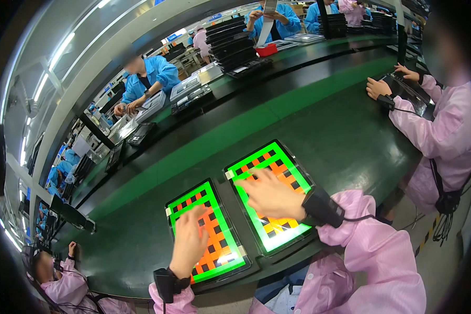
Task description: The worker performs quality control and functional testing on tablet screens by interacting with test software and patterns on an assembly line.
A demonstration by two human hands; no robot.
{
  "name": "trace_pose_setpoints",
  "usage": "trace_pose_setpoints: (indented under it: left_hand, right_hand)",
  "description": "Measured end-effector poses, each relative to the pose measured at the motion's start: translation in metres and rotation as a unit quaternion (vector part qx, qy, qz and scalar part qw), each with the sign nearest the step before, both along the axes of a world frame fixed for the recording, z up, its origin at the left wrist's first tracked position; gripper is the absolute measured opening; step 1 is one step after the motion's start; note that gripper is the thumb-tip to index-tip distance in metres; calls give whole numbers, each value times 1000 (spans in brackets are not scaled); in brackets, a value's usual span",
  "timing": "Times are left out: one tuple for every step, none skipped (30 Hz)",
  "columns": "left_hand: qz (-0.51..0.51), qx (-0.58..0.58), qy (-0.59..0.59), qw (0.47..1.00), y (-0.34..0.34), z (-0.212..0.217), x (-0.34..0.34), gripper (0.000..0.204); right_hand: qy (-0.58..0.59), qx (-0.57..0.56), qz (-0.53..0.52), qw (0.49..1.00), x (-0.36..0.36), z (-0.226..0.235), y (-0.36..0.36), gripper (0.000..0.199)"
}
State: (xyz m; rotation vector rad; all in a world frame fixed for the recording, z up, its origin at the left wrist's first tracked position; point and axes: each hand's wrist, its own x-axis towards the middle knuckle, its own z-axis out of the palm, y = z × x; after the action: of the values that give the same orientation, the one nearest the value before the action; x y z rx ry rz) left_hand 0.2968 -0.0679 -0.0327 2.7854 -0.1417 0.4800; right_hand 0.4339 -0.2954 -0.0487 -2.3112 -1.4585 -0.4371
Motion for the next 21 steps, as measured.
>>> trace_pose_setpoints:
  left_hand:
    - [6,19,-16,1000,-8,-1,0,49]
    - [20,40,-29,999,-10,-2,-3,48]
    - [22,41,-28,999,-6,-2,-9,48]
    - [104,57,-6,993,1,-2,-16,48]
    - [183,72,16,980,4,-2,-23,48]
    - [182,71,17,981,3,-1,-28,48]
    - [222,95,18,970,2,0,-33,48]
    - [259,120,18,958,1,0,-34,47]
    - [216,120,-11,969,-2,-4,-33,47]
    - [215,119,-11,969,-9,-3,-30,47]
    - [115,70,1,991,-18,0,-25,47]
    - [13,22,13,1000,-27,2,-23,48]
    - [-23,7,31,999,-32,1,-25,48]
    - [-24,7,31,999,-33,2,-28,48]
    - [27,9,42,999,-34,4,-33,48]
    - [79,12,52,995,-34,6,-38,48]
    - [128,3,51,990,-28,4,-49,48]
    - [128,3,52,990,-24,4,-59,48]
    - [182,31,61,981,-21,4,-68,48]
    - [236,58,69,968,-20,4,-72,48]
    - [229,67,46,970,-22,3,-73,49]
  right_hand:
    - [47,3,-5,999,-8,3,2,24]
    - [96,7,-3,995,-11,2,6,25]
    - [8,-64,-30,997,-10,2,1,34]
    - [9,-64,-28,998,-10,7,-3,34]
    - [53,-50,-92,993,-11,15,-11,37]
    - [95,-36,-155,983,-11,18,-17,40]
    - [55,-23,-181,982,-9,6,-19,41]
    - [54,-23,-184,981,-10,-1,-18,41]
    - [28,-35,-150,988,-12,-6,-15,41]
    - [2,-47,-115,992,-14,-9,-12,42]
    - [-54,-109,-30,992,-25,8,-10,31]
    - [-53,-109,-32,992,-30,7,-6,31]
    - [-7,-36,-5,999,-39,4,-3,34]
    - [40,38,23,998,-44,2,-1,38]
    - [52,49,3,997,-46,3,-6,39]
    - [52,49,1,997,-46,7,-16,39]
    - [-13,-34,-25,999,-41,9,-25,35]
    - [-81,-119,-57,988,-40,10,-36,33]
    - [25,0,-109,994,-41,9,-43,26]
    - [26,-1,-108,994,-41,6,-45,26]
    - [61,28,-138,988,-43,2,-45,26]
